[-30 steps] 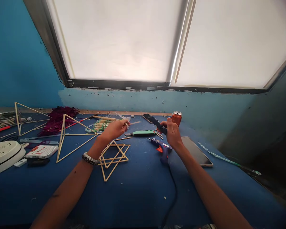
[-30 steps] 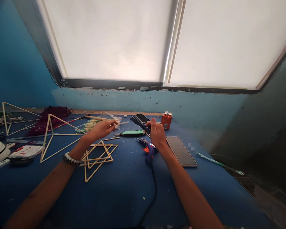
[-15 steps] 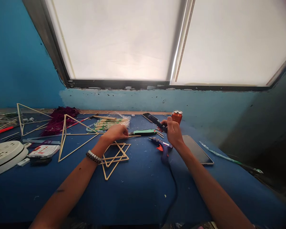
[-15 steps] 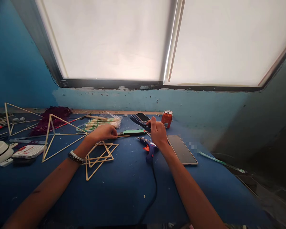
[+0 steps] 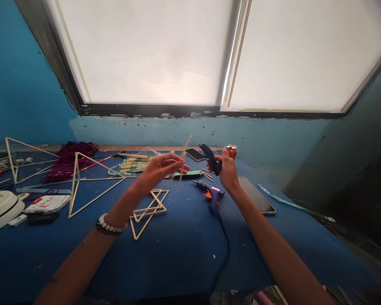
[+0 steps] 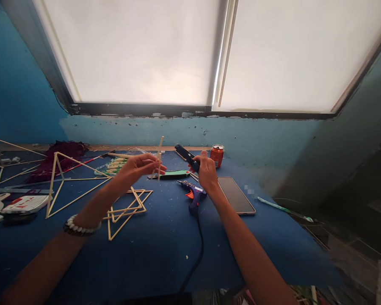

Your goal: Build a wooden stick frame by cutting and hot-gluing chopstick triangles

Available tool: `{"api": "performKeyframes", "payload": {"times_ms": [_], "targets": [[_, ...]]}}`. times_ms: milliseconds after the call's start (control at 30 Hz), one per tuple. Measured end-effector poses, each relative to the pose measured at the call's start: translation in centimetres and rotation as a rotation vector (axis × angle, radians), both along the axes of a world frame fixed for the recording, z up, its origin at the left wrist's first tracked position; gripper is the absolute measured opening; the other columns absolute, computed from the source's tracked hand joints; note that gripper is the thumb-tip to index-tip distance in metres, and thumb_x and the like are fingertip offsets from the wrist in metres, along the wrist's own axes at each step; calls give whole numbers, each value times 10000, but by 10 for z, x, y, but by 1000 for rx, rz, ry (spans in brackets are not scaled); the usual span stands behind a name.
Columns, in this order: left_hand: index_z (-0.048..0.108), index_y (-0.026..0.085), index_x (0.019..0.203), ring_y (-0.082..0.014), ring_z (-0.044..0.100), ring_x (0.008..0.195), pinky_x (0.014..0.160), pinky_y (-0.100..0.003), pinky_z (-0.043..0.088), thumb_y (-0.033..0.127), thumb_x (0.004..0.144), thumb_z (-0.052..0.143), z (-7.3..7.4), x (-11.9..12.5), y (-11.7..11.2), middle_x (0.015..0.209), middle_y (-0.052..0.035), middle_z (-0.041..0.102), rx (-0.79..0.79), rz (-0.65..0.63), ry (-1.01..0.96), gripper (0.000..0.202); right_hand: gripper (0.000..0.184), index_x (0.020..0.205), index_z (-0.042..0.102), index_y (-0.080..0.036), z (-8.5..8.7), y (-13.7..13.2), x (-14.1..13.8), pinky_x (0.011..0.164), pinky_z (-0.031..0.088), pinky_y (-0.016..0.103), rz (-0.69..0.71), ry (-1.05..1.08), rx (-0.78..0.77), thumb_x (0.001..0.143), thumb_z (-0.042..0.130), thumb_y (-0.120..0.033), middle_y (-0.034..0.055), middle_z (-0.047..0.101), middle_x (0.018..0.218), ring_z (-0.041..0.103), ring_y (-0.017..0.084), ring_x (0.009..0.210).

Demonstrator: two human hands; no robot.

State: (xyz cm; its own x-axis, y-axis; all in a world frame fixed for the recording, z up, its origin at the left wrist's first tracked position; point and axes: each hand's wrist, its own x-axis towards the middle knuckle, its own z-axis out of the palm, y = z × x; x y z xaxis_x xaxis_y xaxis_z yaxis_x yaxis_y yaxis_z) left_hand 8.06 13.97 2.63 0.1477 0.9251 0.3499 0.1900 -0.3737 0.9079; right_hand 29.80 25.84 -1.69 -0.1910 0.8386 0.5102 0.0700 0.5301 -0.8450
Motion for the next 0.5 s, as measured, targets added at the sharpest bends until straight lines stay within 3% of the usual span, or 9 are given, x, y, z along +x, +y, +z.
{"api": "performKeyframes", "payload": {"times_ms": [100,200,333,500], "targets": [[634,155,973,-230,752,936,911,-394,556,489,846,744,-24,39,-8,1046,-107,773,-119,-27,-213,373,933,678,631,-176,-1,1,1,515,412,281,121,91,-73,835,100,-926,76,583,581,548,160,530],[598,163,972,-244,752,972,939,-403,541,511,830,755,-44,60,-8,1087,-119,767,-231,19,-318,407,972,720,637,-171,-1,1,3,461,372,269,212,123,-136,792,76,-962,56,532,553,498,144,486],[561,171,983,-246,745,1007,948,-386,529,532,829,750,-50,62,-6,1123,-128,753,-247,61,-306,436,983,753,646,-175,-1,1,5,437,366,274,287,31,-218,778,75,-974,46,519,542,491,146,459],[587,170,1007,-263,748,994,908,-374,545,511,822,766,-55,54,-12,1004,-87,750,-190,66,-229,427,944,688,628,-179,1,-6,1,486,398,286,231,-71,-186,812,99,-951,61,561,557,539,162,501]]}}
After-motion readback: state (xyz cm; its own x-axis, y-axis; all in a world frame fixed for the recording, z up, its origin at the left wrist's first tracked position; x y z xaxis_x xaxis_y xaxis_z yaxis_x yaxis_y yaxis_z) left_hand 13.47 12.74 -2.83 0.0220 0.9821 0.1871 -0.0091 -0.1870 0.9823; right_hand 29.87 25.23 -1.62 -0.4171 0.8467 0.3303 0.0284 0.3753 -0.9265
